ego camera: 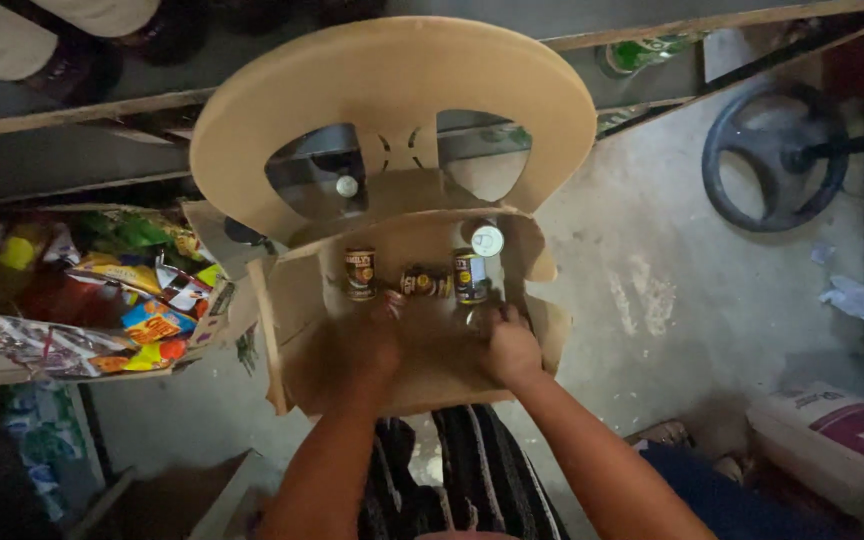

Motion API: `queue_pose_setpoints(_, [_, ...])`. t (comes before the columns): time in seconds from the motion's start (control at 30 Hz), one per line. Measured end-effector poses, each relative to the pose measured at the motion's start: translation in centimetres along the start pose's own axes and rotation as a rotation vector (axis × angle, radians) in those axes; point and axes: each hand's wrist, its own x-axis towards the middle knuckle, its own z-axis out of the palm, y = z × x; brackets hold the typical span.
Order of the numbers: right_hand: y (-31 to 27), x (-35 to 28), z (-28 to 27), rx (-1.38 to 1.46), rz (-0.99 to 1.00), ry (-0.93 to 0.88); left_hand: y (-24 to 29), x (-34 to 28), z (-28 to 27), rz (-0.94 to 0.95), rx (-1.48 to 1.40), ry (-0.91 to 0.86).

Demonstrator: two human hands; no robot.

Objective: Stocking and organizing various canned goods onto grocery store shelves from a container.

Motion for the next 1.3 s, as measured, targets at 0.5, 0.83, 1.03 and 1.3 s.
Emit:
queue_pose_setpoints(0.5, [3.1, 5.0, 6.6, -0.203, -0.116, -0.060, 2.9, 0.6, -2.1, -0.184, -0.183, -0.128])
queue_pose_setpoints(0.83, [1.8, 1.5, -3.0, 0.934, 0.004, -0.278, 2.6, -3.2, -2.9, -0.251, -0.302, -0.164])
queue_pose_setpoints(1.03, [3.2, 1.5, -3.0, 1.427, -0.048, -0.572, -0.5, -4.5, -2.0, -0.011, -0.385, -0.276])
queue_pose_setpoints(1.3, [0.4, -0.6, -2.0, 1.424, 0.031, -0.364, -1.2, -4.4, -0.1, -0.268, -0.615, -0.306])
